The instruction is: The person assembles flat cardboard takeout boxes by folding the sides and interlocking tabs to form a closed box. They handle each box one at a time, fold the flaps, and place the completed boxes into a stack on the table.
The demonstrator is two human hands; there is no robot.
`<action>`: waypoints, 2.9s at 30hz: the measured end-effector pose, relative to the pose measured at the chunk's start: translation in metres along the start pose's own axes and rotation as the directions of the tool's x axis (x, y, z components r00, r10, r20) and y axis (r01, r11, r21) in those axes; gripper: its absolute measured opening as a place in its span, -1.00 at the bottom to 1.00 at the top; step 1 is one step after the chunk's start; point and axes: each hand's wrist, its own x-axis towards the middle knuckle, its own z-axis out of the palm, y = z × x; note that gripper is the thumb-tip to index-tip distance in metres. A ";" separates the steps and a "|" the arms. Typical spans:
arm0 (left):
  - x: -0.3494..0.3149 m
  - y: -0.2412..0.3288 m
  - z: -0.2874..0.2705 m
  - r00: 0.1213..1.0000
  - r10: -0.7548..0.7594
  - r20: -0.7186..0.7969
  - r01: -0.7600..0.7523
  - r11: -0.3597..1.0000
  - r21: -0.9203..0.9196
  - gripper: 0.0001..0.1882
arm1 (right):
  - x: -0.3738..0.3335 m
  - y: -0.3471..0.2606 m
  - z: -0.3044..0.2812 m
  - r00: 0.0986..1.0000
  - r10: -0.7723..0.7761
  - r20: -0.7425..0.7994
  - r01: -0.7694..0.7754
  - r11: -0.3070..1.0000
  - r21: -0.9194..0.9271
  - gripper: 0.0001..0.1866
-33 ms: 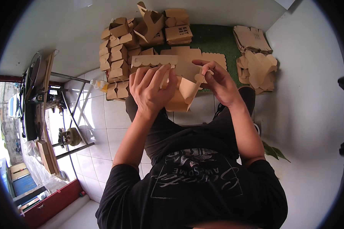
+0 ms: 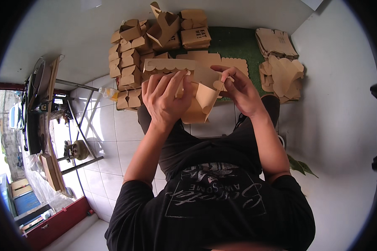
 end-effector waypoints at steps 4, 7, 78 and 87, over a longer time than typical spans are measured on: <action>-0.002 0.010 -0.009 0.875 -0.348 0.337 0.439 0.865 -0.245 -0.75 | 0.000 0.000 0.003 0.999 -0.031 -0.029 0.030 0.999 -0.029 -0.76; -0.001 0.013 -0.009 0.524 -0.509 0.683 0.851 0.350 -0.392 -0.52 | 0.000 0.002 0.006 0.998 -0.049 -0.033 0.047 0.997 -0.067 -0.77; -0.011 0.022 -0.023 0.258 -0.212 0.942 0.962 0.146 -0.231 -0.58 | -0.015 -0.038 0.002 0.998 0.029 0.060 0.018 0.750 -0.661 -0.79; -0.009 0.032 -0.022 0.334 -0.236 0.912 0.941 0.145 -0.307 -0.64 | -0.017 -0.050 0.010 0.998 0.057 -0.010 -0.052 0.819 -0.571 -0.72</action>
